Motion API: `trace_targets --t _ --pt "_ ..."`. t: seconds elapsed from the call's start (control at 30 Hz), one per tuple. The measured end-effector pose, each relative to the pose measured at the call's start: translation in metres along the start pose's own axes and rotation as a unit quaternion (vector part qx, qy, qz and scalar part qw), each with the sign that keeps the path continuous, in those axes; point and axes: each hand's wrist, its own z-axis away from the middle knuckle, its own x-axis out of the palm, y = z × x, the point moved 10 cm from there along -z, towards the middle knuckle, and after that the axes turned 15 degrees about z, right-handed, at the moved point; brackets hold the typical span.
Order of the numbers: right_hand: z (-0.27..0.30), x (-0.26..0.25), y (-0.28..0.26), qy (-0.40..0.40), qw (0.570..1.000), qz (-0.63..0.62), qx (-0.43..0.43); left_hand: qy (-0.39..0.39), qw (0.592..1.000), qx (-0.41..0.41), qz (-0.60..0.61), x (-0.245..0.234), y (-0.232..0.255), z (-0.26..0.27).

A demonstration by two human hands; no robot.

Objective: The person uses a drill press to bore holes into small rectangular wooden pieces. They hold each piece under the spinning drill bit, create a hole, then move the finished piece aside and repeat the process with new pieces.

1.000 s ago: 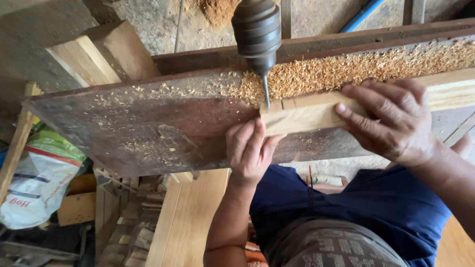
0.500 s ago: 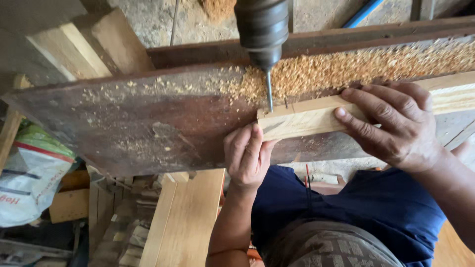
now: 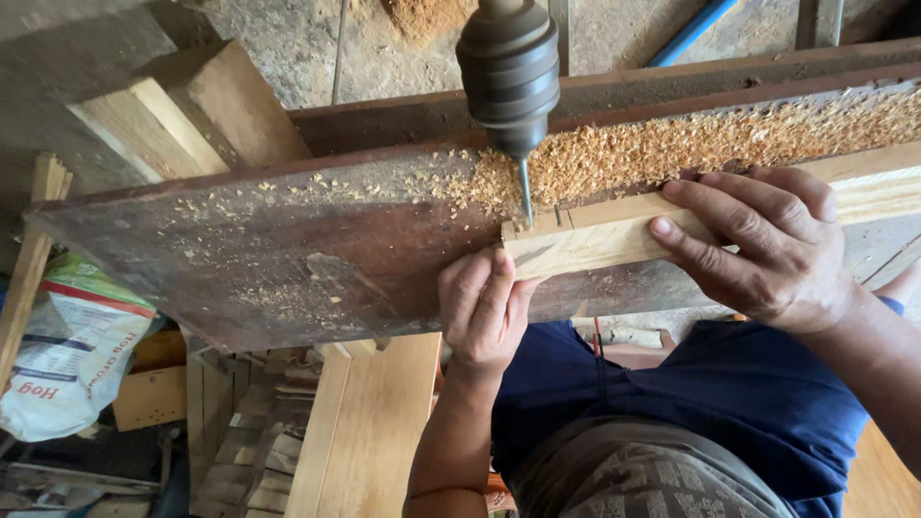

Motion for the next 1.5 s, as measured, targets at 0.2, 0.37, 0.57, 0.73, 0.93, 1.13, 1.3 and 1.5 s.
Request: trace_targets --t 0.2,0.37,0.57,0.73,0.93,1.13,1.3,1.5 --pt "-0.004 -0.001 0.004 -0.008 1.0 -0.001 -0.002 -0.002 1.0 -0.002 -0.001 0.0 0.001 -0.008" --pt "-0.006 0.001 0.006 -0.005 1.0 0.0 -0.002 -0.007 1.0 0.003 -0.001 -0.001 0.002 -0.013" --pt "-0.009 0.0 0.01 -0.008 1.0 -0.005 0.002 -0.021 1.0 0.0 0.001 0.0 0.002 -0.02" --pt "-0.009 0.0 0.011 -0.003 1.0 -0.011 0.013 -0.033 0.999 0.003 0.002 -0.001 0.002 -0.022" --pt "0.009 0.004 0.002 0.031 0.997 -0.013 0.072 -0.055 0.998 0.032 0.012 -0.003 0.001 -0.031" --pt "0.036 0.016 -0.022 0.043 0.986 -0.02 0.157 -0.118 0.992 0.05 0.008 -0.006 0.001 -0.045" --pt "0.036 0.018 -0.012 0.032 0.995 -0.034 0.089 -0.066 0.998 0.016 0.017 -0.003 0.005 -0.024" --pt "0.01 0.002 -0.004 0.001 1.0 -0.004 0.004 0.019 0.999 -0.019 -0.019 -0.002 0.008 0.006"
